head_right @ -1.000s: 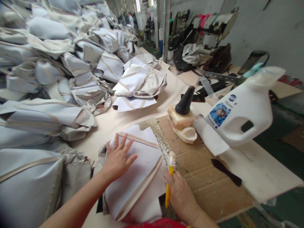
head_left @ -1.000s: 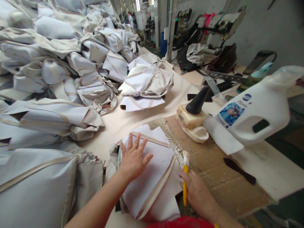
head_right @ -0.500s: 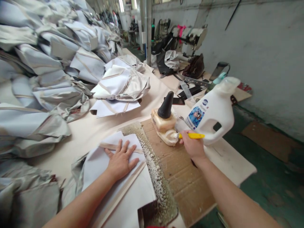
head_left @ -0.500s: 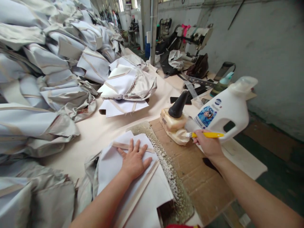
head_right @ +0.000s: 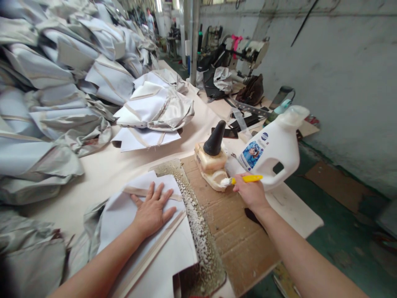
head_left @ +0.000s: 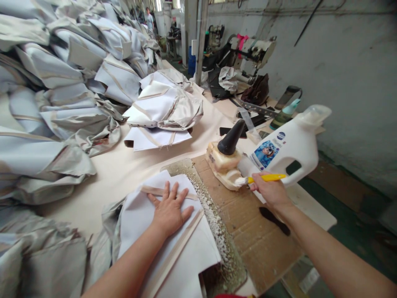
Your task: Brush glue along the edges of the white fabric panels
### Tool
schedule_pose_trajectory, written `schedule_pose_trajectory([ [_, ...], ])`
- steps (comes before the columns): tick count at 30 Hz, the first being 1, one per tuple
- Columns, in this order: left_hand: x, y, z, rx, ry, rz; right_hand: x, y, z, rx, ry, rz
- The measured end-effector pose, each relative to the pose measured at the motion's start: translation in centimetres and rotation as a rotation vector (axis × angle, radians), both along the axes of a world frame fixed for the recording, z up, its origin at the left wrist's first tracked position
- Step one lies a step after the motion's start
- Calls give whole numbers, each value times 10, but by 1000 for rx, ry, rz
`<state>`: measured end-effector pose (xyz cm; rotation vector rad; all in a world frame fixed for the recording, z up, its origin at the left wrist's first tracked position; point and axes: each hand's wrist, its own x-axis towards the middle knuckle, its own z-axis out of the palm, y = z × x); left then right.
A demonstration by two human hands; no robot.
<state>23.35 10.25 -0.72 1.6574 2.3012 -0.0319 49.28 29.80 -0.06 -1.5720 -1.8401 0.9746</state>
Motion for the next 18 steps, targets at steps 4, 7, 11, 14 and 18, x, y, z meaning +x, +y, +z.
schedule_pose_trajectory([
  [4, 2, 0, 2, -3, 7, 4, 5, -8, 12, -69, -72, -50],
  [7, 2, 0, 4, -16, 1, 12, 9, -18, 11, -59, -38, 114],
  [11, 1, -1, 1, 4, 1, 2, 20, -37, 10, -136, -17, 327],
  [14, 1, -2, -2, 30, 9, -2, 24, -46, 18, -207, -28, 318],
  [18, 0, -3, -4, 39, 6, 3, 20, -44, 26, -153, -11, 260],
])
